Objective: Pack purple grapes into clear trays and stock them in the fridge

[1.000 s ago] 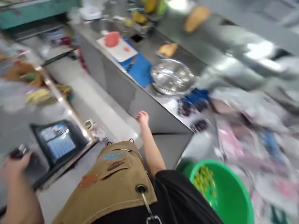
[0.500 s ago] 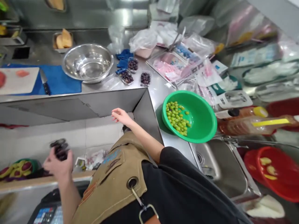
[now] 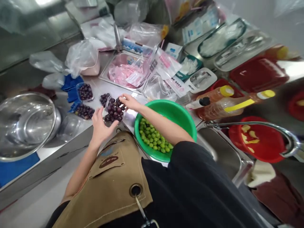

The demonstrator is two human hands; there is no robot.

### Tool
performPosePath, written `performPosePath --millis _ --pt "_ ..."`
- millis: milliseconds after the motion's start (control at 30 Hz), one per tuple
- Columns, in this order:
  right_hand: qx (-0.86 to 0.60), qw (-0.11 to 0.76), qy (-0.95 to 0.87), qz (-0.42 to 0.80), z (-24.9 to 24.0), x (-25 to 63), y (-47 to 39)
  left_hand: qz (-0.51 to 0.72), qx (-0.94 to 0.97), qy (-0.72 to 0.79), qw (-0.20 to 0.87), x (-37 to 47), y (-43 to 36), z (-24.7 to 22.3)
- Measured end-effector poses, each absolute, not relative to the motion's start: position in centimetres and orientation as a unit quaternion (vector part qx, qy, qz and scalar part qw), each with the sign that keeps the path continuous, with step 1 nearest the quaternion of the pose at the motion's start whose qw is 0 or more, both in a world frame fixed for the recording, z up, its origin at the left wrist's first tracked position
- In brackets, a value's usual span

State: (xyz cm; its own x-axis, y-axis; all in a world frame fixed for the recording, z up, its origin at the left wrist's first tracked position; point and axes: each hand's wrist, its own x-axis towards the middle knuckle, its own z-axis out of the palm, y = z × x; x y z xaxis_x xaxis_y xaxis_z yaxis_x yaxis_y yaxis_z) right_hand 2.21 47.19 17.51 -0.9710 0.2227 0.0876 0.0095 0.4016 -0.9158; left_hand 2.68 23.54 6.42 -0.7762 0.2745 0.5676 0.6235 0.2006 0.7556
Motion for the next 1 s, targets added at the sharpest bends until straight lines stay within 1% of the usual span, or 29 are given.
performPosePath --millis 67,167,233,300,367,433,533,667,767,833,933,1000 --pt "-0.092 0.104 -0.828 0.543 20.0 0.1 51.9 -0.594 -0.268 -0.744 0.146 -0.3 24.9 5.2" --pt "-0.145 0.088 -0.838 0.519 21.7 -2.5 57.1 -0.625 -0.178 -0.757 0.067 -3.2 26.2 2.1" --pt "-0.173 0.065 -0.846 0.500 21.6 -4.1 59.0 -0.626 -0.156 -0.764 0.028 -4.0 26.5 0.2" --pt "-0.188 0.040 -0.851 0.489 20.8 -5.5 59.7 -0.621 -0.156 -0.768 0.028 -4.1 26.7 -0.7" --pt "-0.200 0.034 -0.859 0.470 19.7 -6.6 59.7 -0.618 -0.151 -0.771 0.031 -4.2 27.0 -0.8" --pt "-0.207 0.058 -0.882 0.421 18.7 -7.4 59.6 -0.620 -0.141 -0.772 0.012 -4.6 27.4 -0.3" --pt "-0.205 0.100 -0.925 0.304 18.0 -8.4 60.0 -0.614 -0.140 -0.776 -0.033 -6.1 28.1 0.7" --pt "-0.204 0.122 -0.957 0.168 19.3 -10.3 60.2 -0.584 -0.164 -0.795 -0.028 -8.4 28.3 1.8" --pt "-0.134 0.191 -0.963 0.130 21.1 -13.7 56.5 -0.576 -0.189 -0.796 -0.001 -10.2 27.5 2.6" --pt "-0.051 0.208 -0.967 0.139 21.8 -17.5 51.4 -0.588 -0.186 -0.787 0.017 -11.4 26.5 3.0" --pt "0.083 0.180 -0.971 0.137 21.5 -24.9 41.2 -0.616 -0.173 -0.768 0.037 -12.9 25.0 3.3" --pt "0.167 0.136 -0.970 0.113 20.5 -30.1 34.4 -0.636 -0.172 -0.751 0.042 -13.6 24.2 3.3"
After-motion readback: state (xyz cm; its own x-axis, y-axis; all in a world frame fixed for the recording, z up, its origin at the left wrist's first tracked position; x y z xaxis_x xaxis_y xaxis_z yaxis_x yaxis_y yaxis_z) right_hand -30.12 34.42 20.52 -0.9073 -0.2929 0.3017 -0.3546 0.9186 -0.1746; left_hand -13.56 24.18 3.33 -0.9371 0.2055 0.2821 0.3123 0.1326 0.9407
